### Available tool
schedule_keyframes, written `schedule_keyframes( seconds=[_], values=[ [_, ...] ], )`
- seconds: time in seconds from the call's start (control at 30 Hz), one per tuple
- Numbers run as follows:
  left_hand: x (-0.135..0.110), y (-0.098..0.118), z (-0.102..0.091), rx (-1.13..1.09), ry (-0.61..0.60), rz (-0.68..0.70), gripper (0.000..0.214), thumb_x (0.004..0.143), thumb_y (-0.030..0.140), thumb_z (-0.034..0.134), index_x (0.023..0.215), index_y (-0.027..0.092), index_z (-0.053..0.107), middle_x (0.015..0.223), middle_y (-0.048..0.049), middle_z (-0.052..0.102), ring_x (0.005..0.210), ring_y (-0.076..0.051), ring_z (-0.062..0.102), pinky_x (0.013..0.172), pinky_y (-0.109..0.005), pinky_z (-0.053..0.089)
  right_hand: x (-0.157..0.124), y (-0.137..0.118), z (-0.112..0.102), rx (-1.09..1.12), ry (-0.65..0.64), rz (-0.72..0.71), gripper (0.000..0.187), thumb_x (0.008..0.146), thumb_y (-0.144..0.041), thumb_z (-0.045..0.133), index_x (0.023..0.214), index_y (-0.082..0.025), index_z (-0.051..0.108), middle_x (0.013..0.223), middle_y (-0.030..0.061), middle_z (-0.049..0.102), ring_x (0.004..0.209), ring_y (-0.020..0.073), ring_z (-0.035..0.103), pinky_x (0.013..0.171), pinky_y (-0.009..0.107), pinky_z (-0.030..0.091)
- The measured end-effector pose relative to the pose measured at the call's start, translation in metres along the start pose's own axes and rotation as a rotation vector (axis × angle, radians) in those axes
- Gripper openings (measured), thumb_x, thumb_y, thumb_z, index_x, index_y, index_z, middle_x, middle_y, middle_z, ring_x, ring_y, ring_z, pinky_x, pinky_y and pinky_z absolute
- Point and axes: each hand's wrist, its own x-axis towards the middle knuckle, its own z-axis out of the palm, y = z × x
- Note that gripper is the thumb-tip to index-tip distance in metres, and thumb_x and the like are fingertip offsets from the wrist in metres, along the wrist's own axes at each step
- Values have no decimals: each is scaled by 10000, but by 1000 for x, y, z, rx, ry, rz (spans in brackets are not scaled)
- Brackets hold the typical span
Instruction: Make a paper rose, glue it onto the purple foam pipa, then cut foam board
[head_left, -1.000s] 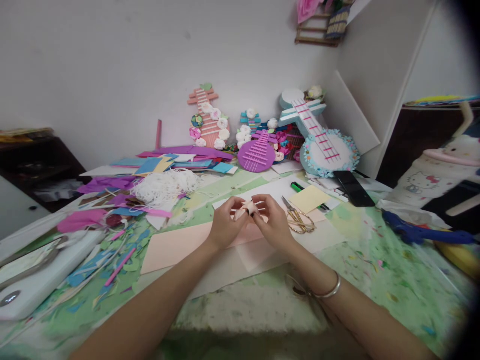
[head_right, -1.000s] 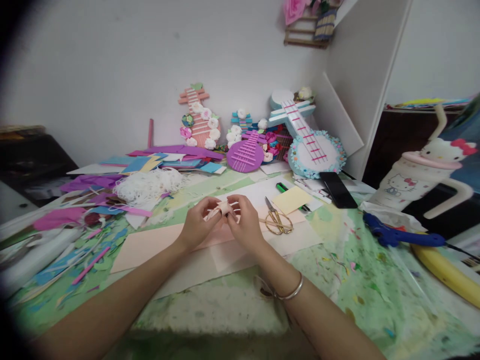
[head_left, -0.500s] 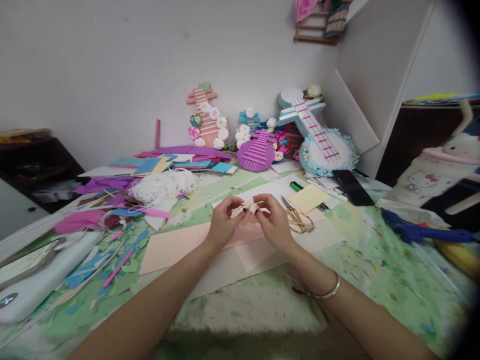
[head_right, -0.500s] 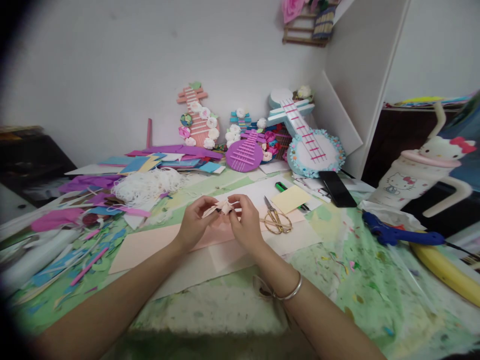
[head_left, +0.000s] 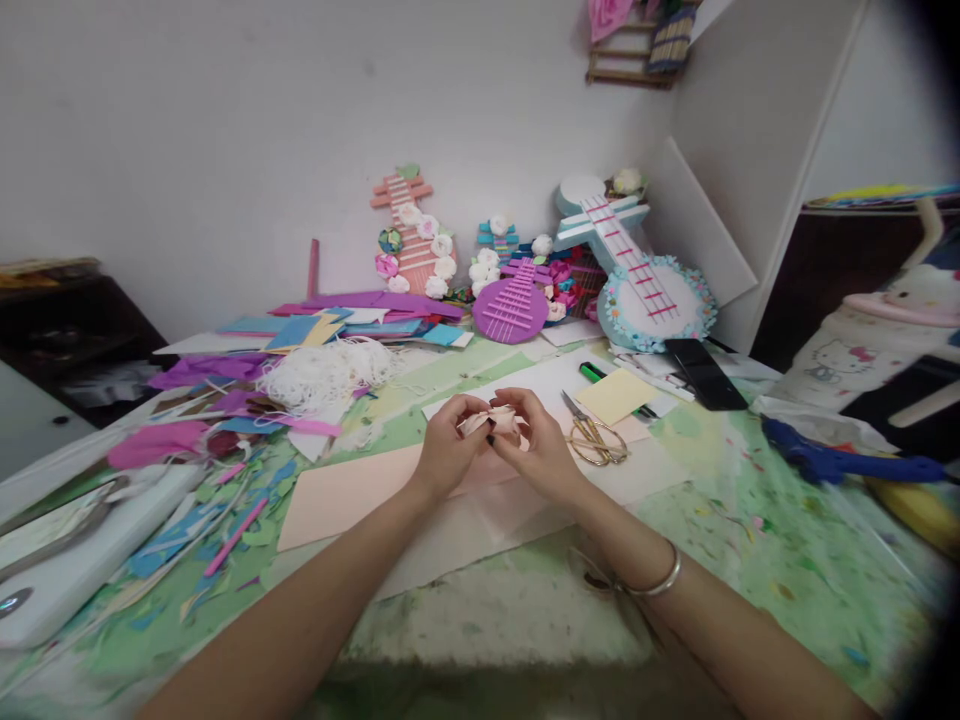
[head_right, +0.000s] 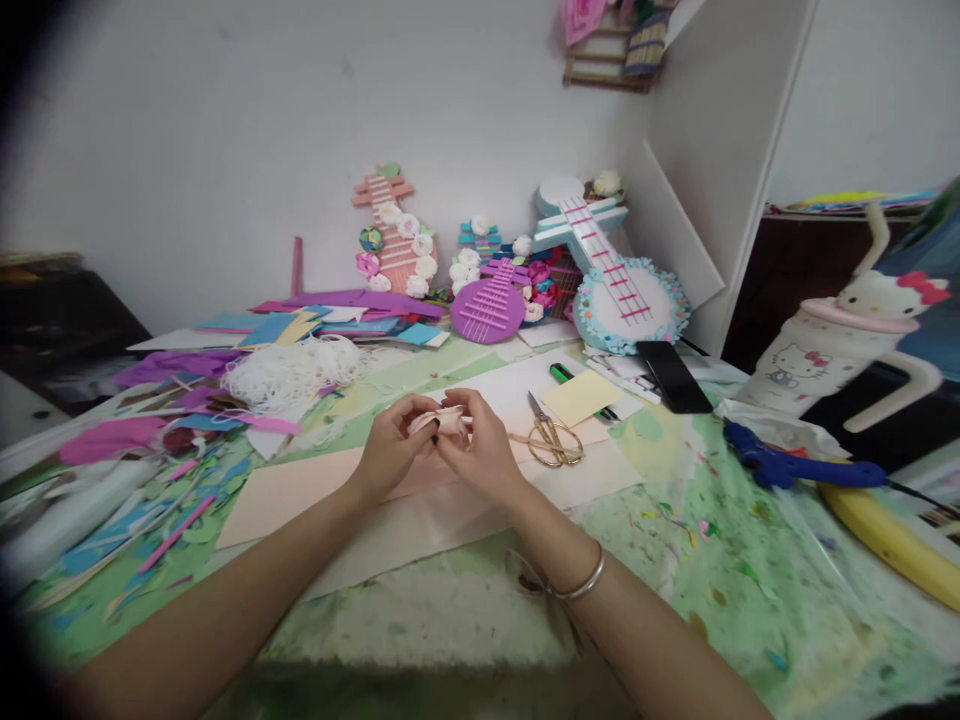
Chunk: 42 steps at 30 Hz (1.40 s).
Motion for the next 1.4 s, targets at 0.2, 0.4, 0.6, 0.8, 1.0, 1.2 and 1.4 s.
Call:
schedule_keyframes(
  seconds=[0.2,0.4,0.6,0.8,1.0,1.2,1.4],
  values=[
    [-1,5,-2,153,5,86,57,709,185,621,765,191,629,864,-24,579,848,-176,554,666,-260,424,-1,-2,1,-56,11,-97,533,703,-169,613,1201,-221,430,1208,103,510,1040,205,563,857,373,502],
    [-1,5,-1,136,-6,103,89,741,266,679,769,195,634,867,-20,570,821,-163,557,660,-250,420,-1,1,0,-31,40,-102,423,733,-106,502,1142,-214,480,1143,91,558,988,186,586,817,350,507],
    [-1,7,1,50,-28,13,160,769,322,666,795,183,592,807,-3,587,779,-151,558,701,-257,416,0,6,0,14,82,-35,337,775,-121,483,1100,-206,513,1043,73,613,1004,185,598,818,337,506],
    [-2,8,2,53,-43,8,110,766,271,630,793,182,570,784,11,585,751,-142,553,692,-257,414,0,4,1,-8,60,-17,378,734,-126,517,1107,-193,506,1057,83,607,1005,194,598,817,339,503],
    [-3,6,1,109,-46,22,92,763,261,611,775,187,558,756,24,578,703,-130,539,654,-248,401,0,5,0,32,58,6,386,721,-124,508,1099,-200,514,1051,68,606,999,184,600,831,330,488],
    [-2,9,0,40,21,-6,107,738,253,607,769,187,529,715,31,545,683,-128,516,650,-247,389,1,7,0,142,54,66,385,712,-120,482,1081,-214,532,1056,53,606,1021,174,587,775,288,491],
    [-2,12,2,-51,-2,-19,92,737,248,580,785,189,528,763,15,564,740,-141,557,686,-258,424,1,9,0,102,94,84,290,769,-181,508,1055,-203,550,1020,49,628,953,172,599,744,285,482]
  ],
)
